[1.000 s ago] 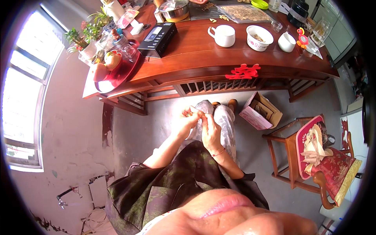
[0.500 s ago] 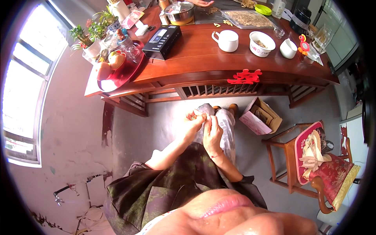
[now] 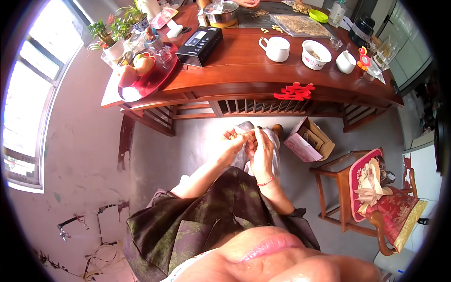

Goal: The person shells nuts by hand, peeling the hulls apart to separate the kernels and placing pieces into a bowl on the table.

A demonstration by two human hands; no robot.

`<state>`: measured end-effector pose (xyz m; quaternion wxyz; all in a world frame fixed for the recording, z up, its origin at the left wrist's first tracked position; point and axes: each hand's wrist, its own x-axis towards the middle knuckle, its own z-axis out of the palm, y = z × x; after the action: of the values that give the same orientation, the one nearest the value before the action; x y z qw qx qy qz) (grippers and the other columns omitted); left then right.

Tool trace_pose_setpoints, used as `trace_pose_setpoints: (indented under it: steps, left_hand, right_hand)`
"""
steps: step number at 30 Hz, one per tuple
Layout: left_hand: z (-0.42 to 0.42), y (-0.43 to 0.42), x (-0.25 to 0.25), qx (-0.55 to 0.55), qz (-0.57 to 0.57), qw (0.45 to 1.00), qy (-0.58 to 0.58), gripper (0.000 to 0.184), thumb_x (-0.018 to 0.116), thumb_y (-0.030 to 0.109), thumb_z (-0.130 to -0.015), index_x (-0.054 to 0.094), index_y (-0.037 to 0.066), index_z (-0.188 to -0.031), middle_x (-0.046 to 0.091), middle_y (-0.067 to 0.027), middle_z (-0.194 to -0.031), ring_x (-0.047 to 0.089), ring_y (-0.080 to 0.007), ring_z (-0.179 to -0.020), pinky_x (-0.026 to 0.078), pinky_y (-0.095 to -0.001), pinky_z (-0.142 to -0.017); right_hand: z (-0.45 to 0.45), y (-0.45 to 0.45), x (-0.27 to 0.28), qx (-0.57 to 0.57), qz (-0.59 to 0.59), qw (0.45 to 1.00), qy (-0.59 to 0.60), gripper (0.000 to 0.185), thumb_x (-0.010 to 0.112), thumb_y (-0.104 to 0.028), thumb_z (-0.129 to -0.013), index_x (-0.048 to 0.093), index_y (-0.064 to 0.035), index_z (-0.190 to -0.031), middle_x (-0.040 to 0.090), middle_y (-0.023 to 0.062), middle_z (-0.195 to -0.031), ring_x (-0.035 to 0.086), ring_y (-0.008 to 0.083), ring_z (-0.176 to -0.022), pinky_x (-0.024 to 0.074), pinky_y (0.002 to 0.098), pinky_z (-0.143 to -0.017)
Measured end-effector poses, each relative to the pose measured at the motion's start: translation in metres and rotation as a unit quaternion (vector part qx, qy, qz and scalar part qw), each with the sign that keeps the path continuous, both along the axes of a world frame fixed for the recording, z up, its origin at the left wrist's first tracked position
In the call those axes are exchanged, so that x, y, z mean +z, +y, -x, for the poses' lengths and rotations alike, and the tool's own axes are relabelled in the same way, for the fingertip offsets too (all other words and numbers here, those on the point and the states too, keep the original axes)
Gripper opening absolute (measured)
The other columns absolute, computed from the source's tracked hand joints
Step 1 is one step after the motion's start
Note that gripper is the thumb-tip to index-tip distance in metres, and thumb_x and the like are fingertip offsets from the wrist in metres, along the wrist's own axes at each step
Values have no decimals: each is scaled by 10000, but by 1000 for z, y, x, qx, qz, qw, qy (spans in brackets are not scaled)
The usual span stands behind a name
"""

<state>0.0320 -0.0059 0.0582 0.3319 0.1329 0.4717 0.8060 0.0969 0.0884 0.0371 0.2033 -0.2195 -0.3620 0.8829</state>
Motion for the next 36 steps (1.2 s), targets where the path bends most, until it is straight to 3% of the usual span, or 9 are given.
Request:
trace_pose_setpoints:
  steps: [5,8,12,18,21,23,24,28,36]
  left_hand:
    - [-2,0,-13,-12,0,998,69,44,609,22,-858,618,-19,-872,643,-71,-759,563,-94,-559,463,-203,-529]
    - [-1,-2,-20,-23,41,995,90,78,615,37,-869,622,-34,-901,657,-93,-819,627,-143,-635,527,-246,-634]
    - [-2,0,-24,-10,94,983,155,124,622,54,-870,627,-44,-945,663,-113,-844,636,-154,-635,531,-266,-642]
    - [-2,1,-6,-70,79,992,66,116,607,57,-881,633,-38,-944,661,-96,-760,633,-143,-668,517,-240,-657]
    - [-2,3,3,-40,43,997,48,104,628,72,-869,634,-23,-909,657,-73,-729,562,-84,-583,457,-202,-557]
    - [0,3,7,16,45,998,35,94,658,77,-842,633,-5,-882,658,-54,-727,437,-32,-498,333,-174,-461]
    - [-1,3,15,5,-14,1000,2,118,674,85,-827,643,6,-909,659,-41,-736,340,-2,-481,226,-168,-433]
    - [8,-1,6,64,69,996,-11,144,671,85,-828,647,4,-945,657,-35,-746,345,4,-483,232,-163,-428]
    - [14,-10,5,-4,89,996,-25,127,683,90,-817,654,15,-915,637,-24,-739,335,-3,-474,217,-178,-420]
  right_hand:
    - [-1,2,-1,29,43,999,9,265,461,-254,-969,599,-38,-902,521,-14,-616,383,34,-423,284,180,-385]
    - [2,0,3,21,89,995,-25,260,481,-267,-948,596,-39,-899,543,-7,-637,394,40,-422,290,183,-385]
    - [4,4,-6,28,126,991,-33,265,498,-290,-927,583,-46,-871,549,-7,-640,403,48,-419,286,183,-380]
    - [1,13,-8,66,141,988,-7,260,504,-290,-924,577,-48,-862,541,-7,-622,398,56,-413,280,183,-372]
    - [-1,11,3,57,118,991,-19,242,503,-269,-939,584,-49,-880,519,-15,-607,389,54,-411,270,184,-363]
    - [-1,9,3,53,92,994,-9,236,501,-261,-948,587,-51,-884,504,-20,-600,382,49,-411,263,183,-360]
    - [-1,8,5,50,66,997,2,231,498,-254,-957,590,-53,-889,489,-26,-594,376,44,-411,255,181,-357]
    - [-7,8,13,89,-8,996,11,225,475,-248,-973,587,-58,-926,447,-41,-595,310,12,-412,220,168,-362]
    - [-12,11,11,126,-7,992,30,183,504,-198,-963,598,-41,-954,455,-27,-586,318,26,-417,214,177,-382]
